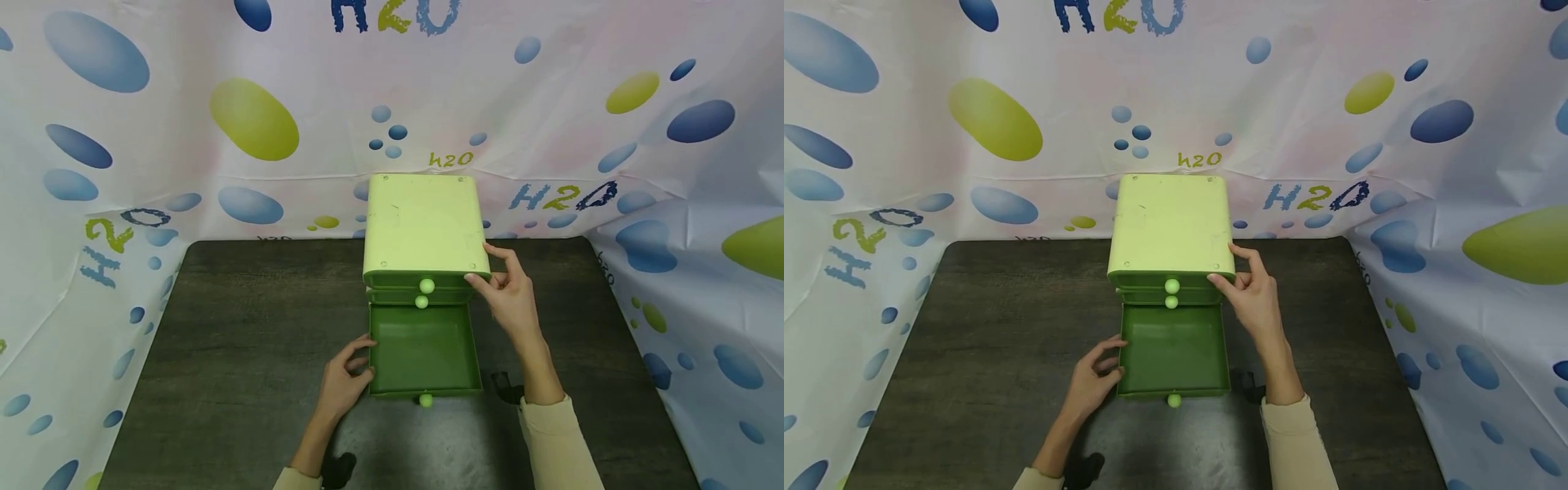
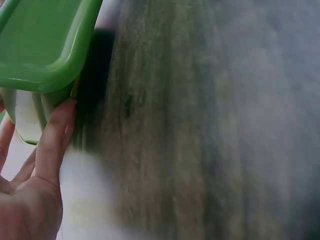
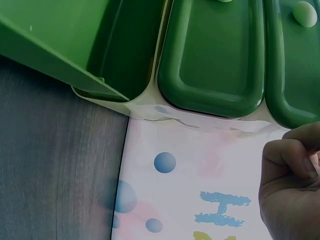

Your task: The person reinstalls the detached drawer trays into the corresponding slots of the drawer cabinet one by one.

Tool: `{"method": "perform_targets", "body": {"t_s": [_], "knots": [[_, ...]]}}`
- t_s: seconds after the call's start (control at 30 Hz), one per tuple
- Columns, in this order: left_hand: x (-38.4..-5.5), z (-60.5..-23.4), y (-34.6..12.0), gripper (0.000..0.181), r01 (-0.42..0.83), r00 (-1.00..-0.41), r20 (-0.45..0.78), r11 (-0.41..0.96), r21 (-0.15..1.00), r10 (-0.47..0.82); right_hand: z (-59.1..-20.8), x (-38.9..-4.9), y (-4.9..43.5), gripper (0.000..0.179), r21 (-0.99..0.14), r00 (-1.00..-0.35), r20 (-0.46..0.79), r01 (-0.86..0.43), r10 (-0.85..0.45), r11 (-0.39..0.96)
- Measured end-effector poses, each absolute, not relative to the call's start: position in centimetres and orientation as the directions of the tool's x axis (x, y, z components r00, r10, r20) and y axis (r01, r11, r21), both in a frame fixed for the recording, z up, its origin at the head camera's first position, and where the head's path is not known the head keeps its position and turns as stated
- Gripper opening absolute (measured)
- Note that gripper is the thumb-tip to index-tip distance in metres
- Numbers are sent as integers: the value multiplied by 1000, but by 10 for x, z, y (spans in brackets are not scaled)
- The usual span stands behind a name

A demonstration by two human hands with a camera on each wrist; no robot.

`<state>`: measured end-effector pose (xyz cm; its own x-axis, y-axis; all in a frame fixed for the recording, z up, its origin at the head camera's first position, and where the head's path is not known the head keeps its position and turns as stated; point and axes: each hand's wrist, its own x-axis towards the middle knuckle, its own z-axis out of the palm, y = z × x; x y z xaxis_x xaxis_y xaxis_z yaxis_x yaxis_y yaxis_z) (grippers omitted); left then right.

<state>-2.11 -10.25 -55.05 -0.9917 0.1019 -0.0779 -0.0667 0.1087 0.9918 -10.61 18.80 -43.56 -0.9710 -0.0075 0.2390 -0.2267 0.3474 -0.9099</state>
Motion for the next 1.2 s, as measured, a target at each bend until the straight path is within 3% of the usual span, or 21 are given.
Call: {"method": "perform_targets", "body": {"t_s": [0.33,1.0,1.2], "knots": [[-27,-554,-100,34,-13,-996,-22,96,995,90,-436,-105,188,56,-910,-969,246,-232,-3,345],[-39,-552,-98,34,-31,-996,-41,122,992,80,-439,-104,190,57,-927,-977,212,-201,1,315],[-49,-579,-97,39,-40,-997,-48,144,989,52,-439,-104,191,57,-937,-980,197,-186,7,297]]}}
